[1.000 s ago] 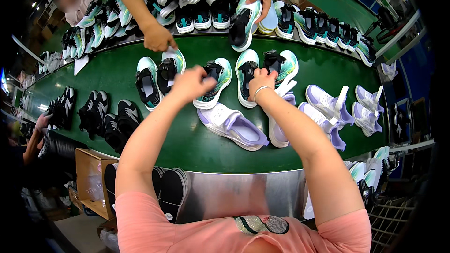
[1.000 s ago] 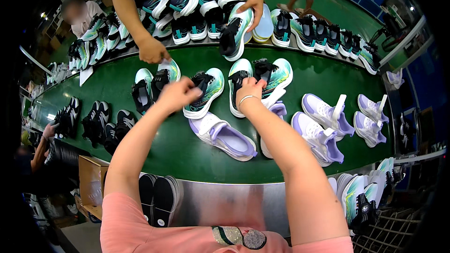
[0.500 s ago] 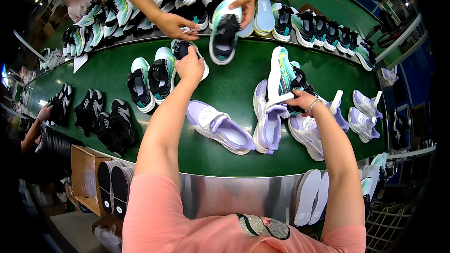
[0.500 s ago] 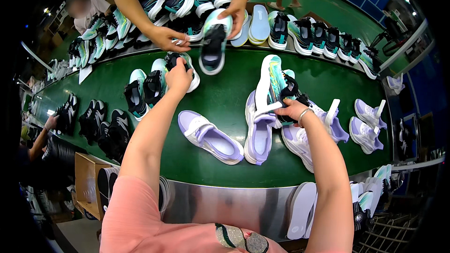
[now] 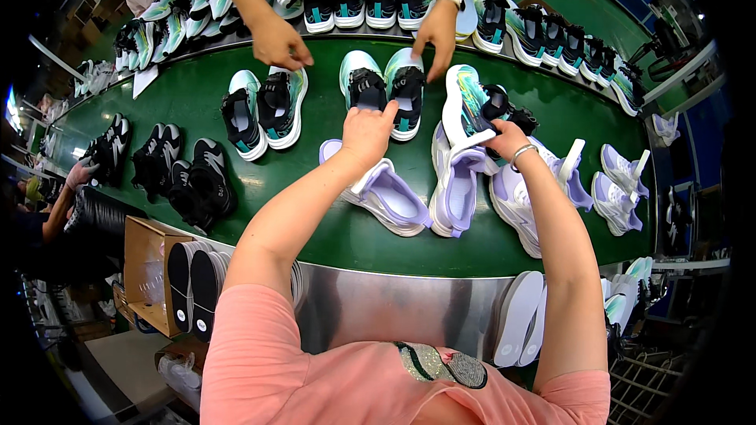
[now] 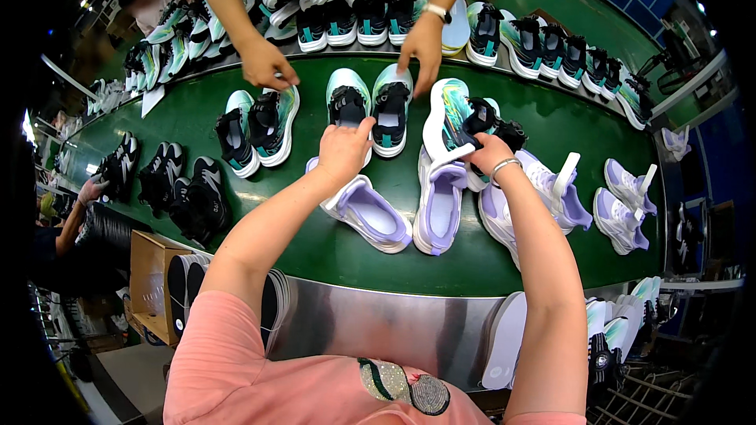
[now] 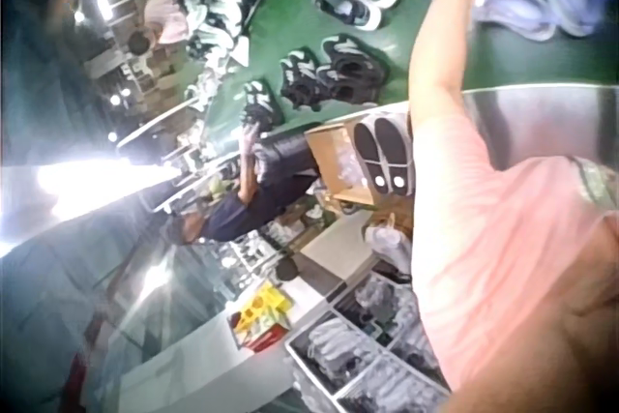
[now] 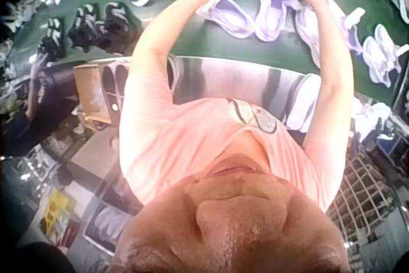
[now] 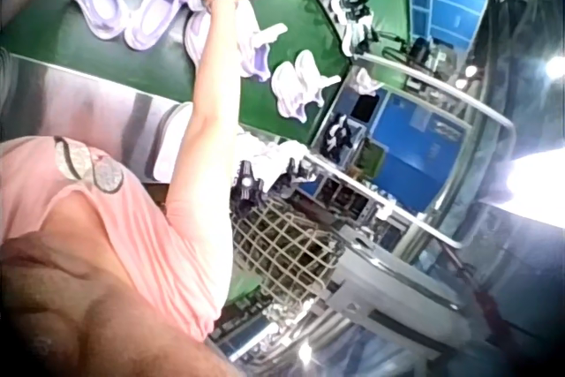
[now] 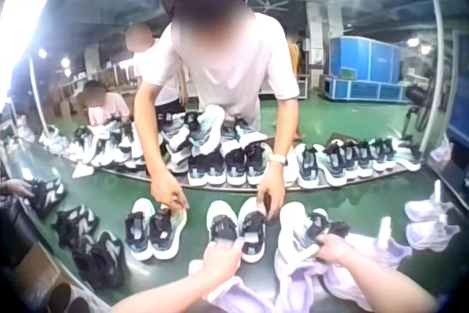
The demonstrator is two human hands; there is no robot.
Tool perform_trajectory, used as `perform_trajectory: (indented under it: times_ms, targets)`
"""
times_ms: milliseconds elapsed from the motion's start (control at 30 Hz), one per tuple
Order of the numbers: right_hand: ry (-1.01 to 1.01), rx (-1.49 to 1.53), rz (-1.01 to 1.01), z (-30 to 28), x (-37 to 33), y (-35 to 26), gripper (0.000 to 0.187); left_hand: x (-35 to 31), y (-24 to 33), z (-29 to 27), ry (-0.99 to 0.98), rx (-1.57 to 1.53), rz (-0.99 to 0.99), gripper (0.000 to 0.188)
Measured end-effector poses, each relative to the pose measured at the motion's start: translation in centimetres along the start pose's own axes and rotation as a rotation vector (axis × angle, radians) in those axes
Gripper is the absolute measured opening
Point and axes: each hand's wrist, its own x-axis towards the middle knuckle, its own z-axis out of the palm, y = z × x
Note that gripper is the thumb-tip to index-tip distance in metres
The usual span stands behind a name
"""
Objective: The person picks up shoes from a large cardboard box on the floor and places them onto a metal counter next to a green conveyor belt, then moves pairs of shoes from the counter onto the belt.
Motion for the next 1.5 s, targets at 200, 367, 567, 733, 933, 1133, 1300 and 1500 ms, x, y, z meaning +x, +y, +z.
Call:
perform_trajectory:
  times_ms: [200, 367, 567, 733, 933, 1133, 1300, 1500]
  targets:
    - [-0.062, 0.044, -0.008, 0.1, 0.2, 0.2, 0.042, 3.6, -0.1, -1.1, 0.004, 0.146, -0.01, 0.033]
    - [0.068, 0.068, 0.038, 0.8, 0.0, -0.4, 0.04, 6.7, 0.8, -5.4, 0.457, -0.313, 0.009, 0.025]
    - [0.206, 1.085, 0.155, -4.3, -1.6, 0.3, 0.036, 8.7, 4.0, 2.7, -0.064, -0.635, -0.471, 0.049]
    - [0.257, 1.121, 0.104, -6.5, -1.1, 2.2, 0.041, 6.9, 3.0, 6.0, -0.306, -0.449, -0.299, 0.041]
    - [0.323, 0.573, -0.086, -10.8, -1.2, -0.1, 0.036, 5.6, 3.2, 1.5, -0.369, -0.167, -0.438, 0.05]
    - [0.475, -0.41, 0.026, -12.1, -0.2, 0.8, 0.043, 6.3, 0.5, 1.4, -0.429, -0.237, -0.076, 0.054]
    - [0.42, -0.49, 0.128, -13.9, -1.5, 4.3, 0.04, 6.4, 1.1, 1.1, -0.278, -0.306, 0.013, 0.041]
    - [0.627, -0.605, 0.145, -16.7, -2.5, 10.8, 0.039, 9.1, 4.1, -4.9, 0.099, -0.265, 0.185, 0.033]
